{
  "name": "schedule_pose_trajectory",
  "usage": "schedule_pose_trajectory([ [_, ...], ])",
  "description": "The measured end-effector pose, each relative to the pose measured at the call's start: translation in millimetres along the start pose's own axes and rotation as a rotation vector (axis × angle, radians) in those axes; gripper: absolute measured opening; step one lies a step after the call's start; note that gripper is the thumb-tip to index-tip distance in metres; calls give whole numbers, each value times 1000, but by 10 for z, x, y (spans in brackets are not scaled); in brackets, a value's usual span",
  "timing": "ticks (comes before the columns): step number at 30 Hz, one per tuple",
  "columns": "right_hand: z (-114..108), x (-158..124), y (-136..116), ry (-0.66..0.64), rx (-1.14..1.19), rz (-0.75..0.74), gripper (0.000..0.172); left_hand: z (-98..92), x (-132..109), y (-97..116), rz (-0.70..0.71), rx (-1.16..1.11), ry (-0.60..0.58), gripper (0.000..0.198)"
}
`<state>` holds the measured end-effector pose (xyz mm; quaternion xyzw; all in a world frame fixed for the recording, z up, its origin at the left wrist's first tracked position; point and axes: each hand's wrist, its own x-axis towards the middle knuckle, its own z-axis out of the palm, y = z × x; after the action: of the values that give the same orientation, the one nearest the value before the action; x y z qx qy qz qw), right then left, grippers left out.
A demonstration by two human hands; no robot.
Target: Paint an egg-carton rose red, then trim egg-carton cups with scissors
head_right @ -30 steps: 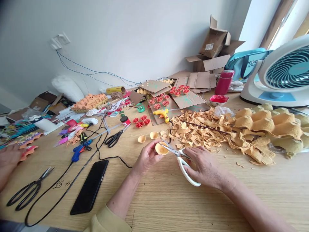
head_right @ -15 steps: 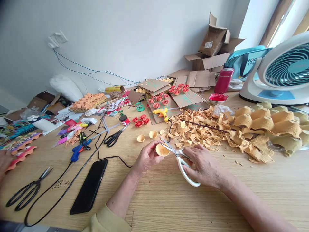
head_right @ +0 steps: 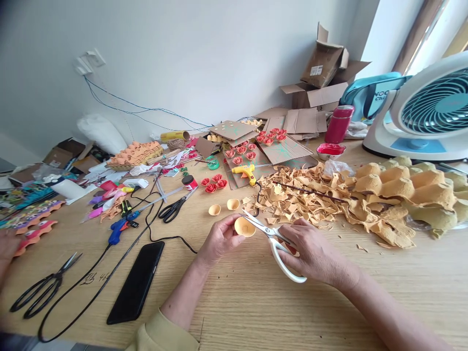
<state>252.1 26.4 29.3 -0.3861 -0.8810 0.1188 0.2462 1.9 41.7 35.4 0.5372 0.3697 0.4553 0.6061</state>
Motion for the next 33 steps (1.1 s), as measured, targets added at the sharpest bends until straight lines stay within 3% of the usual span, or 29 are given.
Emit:
schedule_pose_trajectory([
  [12, 28, -6, 57, -59, -58, 20, 23, 37, -11, 70, 22, 74, -54, 37],
  [22, 13, 11, -10, -69, -72, 48, 25, 85, 4, -8, 60, 118, -104, 38],
  [33, 7, 1, 3, -70, -41, -2, 24, 63, -9, 28, 89, 150, -141, 29],
])
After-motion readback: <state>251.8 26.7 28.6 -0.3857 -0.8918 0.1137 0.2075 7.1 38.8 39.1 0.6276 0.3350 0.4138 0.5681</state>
